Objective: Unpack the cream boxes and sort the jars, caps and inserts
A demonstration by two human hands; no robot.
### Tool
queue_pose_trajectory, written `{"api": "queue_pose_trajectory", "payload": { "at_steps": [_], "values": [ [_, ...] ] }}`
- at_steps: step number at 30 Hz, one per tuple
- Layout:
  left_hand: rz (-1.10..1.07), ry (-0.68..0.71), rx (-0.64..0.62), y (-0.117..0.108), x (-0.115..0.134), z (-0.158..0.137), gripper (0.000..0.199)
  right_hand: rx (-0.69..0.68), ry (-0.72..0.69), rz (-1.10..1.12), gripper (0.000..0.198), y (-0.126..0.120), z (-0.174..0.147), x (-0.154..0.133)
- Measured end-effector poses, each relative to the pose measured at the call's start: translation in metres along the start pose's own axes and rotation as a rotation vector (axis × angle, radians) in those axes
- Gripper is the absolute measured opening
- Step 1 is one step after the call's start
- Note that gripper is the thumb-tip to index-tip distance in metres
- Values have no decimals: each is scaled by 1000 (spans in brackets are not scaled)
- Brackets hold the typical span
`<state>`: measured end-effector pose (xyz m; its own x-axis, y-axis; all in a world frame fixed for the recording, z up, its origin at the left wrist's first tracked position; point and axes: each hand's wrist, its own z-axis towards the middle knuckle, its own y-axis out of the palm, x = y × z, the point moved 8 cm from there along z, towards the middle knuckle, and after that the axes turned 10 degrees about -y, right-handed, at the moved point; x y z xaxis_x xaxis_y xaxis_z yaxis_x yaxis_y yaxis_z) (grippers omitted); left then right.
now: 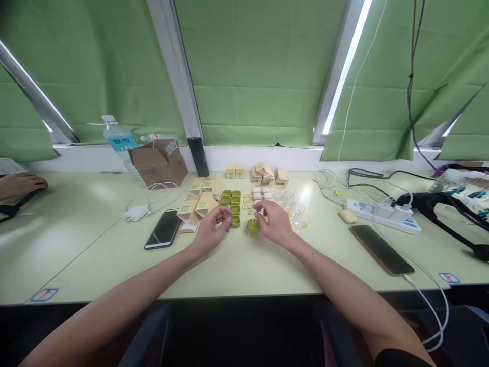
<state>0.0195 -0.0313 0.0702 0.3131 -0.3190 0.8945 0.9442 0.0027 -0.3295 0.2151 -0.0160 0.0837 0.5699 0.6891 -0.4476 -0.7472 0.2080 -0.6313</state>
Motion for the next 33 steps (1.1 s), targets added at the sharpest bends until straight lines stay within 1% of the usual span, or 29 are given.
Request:
{"api": "queue_pose_trajectory", "payload": {
  "at_steps": [4,8,11,14,17,21,23,25,29,33],
  "values": [
    [252,126,10,4,5,-1,8,-150,-53,-135,4,10,-1,-2],
    [395,188,-27,11,1,-3,21,-244,-23,-194,2,19,-2,2],
    [441,196,-67,15,-1,-6,32,-242,2,-143,8,23,-3,3],
    [452,192,-122,20,1,-10,43,-216,-20,-38,9,27,-5,0],
    [464,185,-178,26,6,-15,57,-207,-89,25,9,34,-9,-8],
    [500,137,-210,32,5,-19,71,-212,-210,-27,6,41,-16,-22],
    [518,117,-205,34,1,-20,72,-220,-249,-70,5,43,-18,-26],
    [526,106,-202,36,-3,-19,69,-226,-258,-104,4,43,-18,-27],
    [522,95,-213,39,-7,-18,66,-221,-221,-140,4,41,-17,-23],
    [517,81,-212,41,-5,-18,64,-212,-180,-73,5,40,-17,-20]
  ]
}}
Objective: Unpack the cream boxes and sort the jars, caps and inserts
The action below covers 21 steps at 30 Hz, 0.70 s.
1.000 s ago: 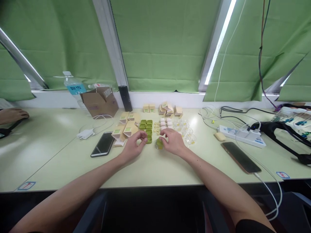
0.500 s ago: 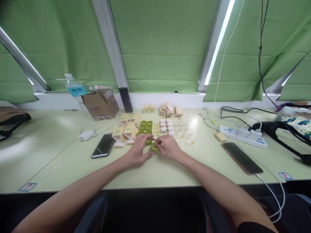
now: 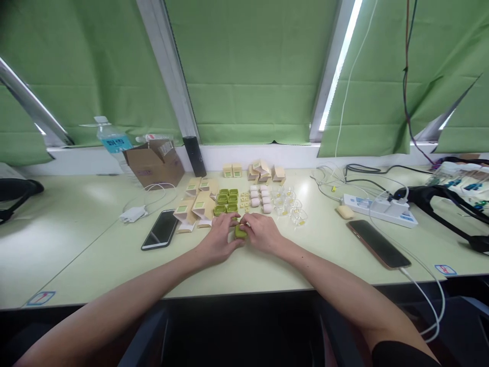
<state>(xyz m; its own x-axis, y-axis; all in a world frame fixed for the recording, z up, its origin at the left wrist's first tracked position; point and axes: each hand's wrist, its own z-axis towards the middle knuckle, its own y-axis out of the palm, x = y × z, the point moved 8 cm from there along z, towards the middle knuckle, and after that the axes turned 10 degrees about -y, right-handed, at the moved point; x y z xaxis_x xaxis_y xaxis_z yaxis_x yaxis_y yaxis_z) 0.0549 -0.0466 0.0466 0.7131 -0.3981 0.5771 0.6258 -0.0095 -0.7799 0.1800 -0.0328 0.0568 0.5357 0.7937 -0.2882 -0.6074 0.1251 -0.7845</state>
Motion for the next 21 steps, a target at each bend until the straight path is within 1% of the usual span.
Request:
{"api": "queue_pose_trajectory", "payload": {
  "at_steps": [3,8,11,13,16,18,21],
  "values": [
    [9,-17,-1,1,0,0,63,53,26,154,7,-5,2,1],
    [12,-7,7,-1,-2,0,74,238,118,430,4,-23,4,10],
    [1,28,45,-9,-3,0,78,260,188,517,10,-23,4,19],
    [-17,70,97,-18,-1,0,69,250,208,562,14,-20,4,22],
    [-44,144,148,-28,3,0,48,253,189,598,19,-17,4,20],
    [-53,174,143,-29,5,-1,39,278,172,590,22,-18,4,17],
    [-89,175,137,-29,6,-1,32,298,187,597,26,-17,4,14]
  ]
}}
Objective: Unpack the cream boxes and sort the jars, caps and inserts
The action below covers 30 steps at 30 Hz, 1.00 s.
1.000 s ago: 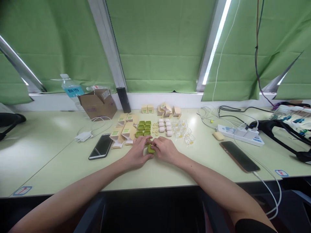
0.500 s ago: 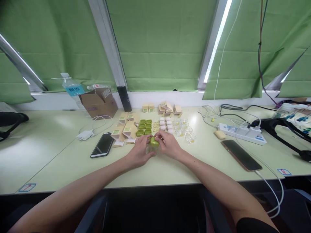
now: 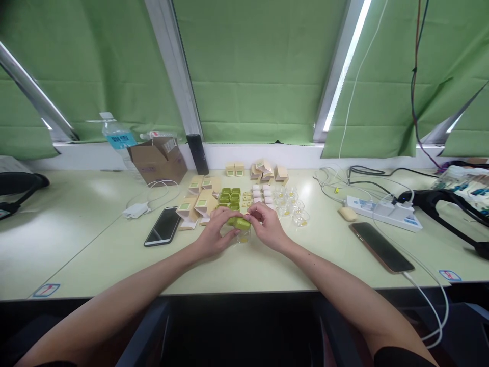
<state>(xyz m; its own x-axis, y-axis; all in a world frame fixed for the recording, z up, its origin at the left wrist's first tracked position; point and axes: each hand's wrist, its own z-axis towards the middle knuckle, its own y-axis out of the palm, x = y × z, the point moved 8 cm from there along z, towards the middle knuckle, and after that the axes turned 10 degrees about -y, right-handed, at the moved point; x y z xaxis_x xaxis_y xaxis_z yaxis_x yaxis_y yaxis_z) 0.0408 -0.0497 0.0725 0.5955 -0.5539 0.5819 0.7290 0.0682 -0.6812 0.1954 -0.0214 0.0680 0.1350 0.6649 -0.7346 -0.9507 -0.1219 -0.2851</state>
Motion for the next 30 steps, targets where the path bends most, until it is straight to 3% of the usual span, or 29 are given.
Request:
{"api": "queue_pose_trajectory", "payload": {
  "at_steps": [4,6,10,13,16,18,22,25,30],
  "values": [
    [-108,-91,119,-10,-9,3,29,8,31,22,22,-2,0,0],
    [-180,-159,209,-18,-19,6,29,-14,-56,-129,17,-7,0,-9],
    [-298,-268,383,-34,-37,9,31,-327,-293,-629,11,13,-8,-28],
    [-326,-308,435,-38,-44,10,34,-570,-302,-853,11,32,-17,-26],
    [-333,-330,425,-37,-45,9,35,-650,-263,-974,20,32,-18,-27],
    [-337,-334,409,-34,-44,8,34,-622,-244,-1008,22,16,-13,-32],
    [-342,-333,390,-31,-43,7,33,-489,-223,-1053,26,-43,-9,-41],
    [-355,-330,392,-30,-44,7,35,-462,-200,-1109,24,-79,-15,-33],
    [-363,-326,384,-30,-43,6,34,-509,-169,-1208,28,-91,-26,-10]
  ]
}}
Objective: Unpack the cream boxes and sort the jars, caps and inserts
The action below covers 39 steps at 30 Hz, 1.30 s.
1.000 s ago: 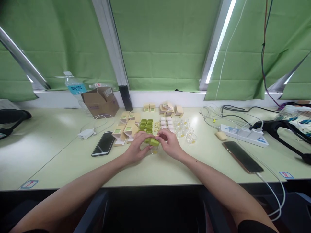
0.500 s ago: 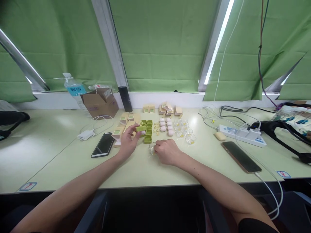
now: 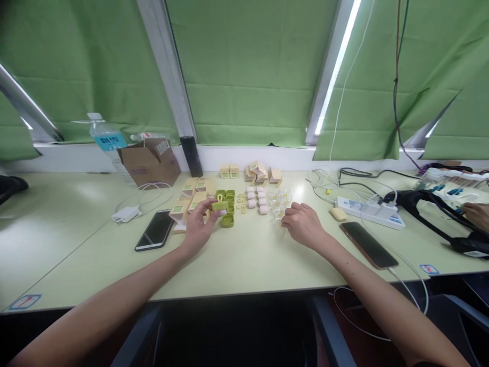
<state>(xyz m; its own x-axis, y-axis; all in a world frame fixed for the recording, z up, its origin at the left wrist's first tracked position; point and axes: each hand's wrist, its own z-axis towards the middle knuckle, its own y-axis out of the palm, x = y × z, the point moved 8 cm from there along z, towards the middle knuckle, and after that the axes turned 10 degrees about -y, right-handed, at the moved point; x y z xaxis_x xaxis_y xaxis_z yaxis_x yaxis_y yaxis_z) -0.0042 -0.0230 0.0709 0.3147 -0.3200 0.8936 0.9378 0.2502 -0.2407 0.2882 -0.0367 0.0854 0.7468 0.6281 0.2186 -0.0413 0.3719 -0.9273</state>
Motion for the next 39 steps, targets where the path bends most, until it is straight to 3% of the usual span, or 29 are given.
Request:
{"api": "queue_pose_trajectory", "payload": {
  "at_steps": [5,12,19,28,31,34,39],
  "values": [
    [7,-10,-5,0,2,-2,34,-41,15,-49,28,7,1,-1],
    [13,9,-12,2,2,-3,33,1,11,-68,11,-19,11,-11],
    [7,8,-8,2,2,-3,35,-201,14,-115,22,2,18,-15],
    [2,-9,-24,2,5,-3,35,-178,31,-127,25,4,10,-8],
    [-4,-11,-33,3,4,-3,37,-99,32,-107,14,-6,11,-10],
    [-24,-5,-51,6,1,-3,40,102,3,-81,6,-25,19,-22],
    [-95,-75,-91,12,-13,1,50,490,-213,11,18,-46,47,-76]
  ]
}}
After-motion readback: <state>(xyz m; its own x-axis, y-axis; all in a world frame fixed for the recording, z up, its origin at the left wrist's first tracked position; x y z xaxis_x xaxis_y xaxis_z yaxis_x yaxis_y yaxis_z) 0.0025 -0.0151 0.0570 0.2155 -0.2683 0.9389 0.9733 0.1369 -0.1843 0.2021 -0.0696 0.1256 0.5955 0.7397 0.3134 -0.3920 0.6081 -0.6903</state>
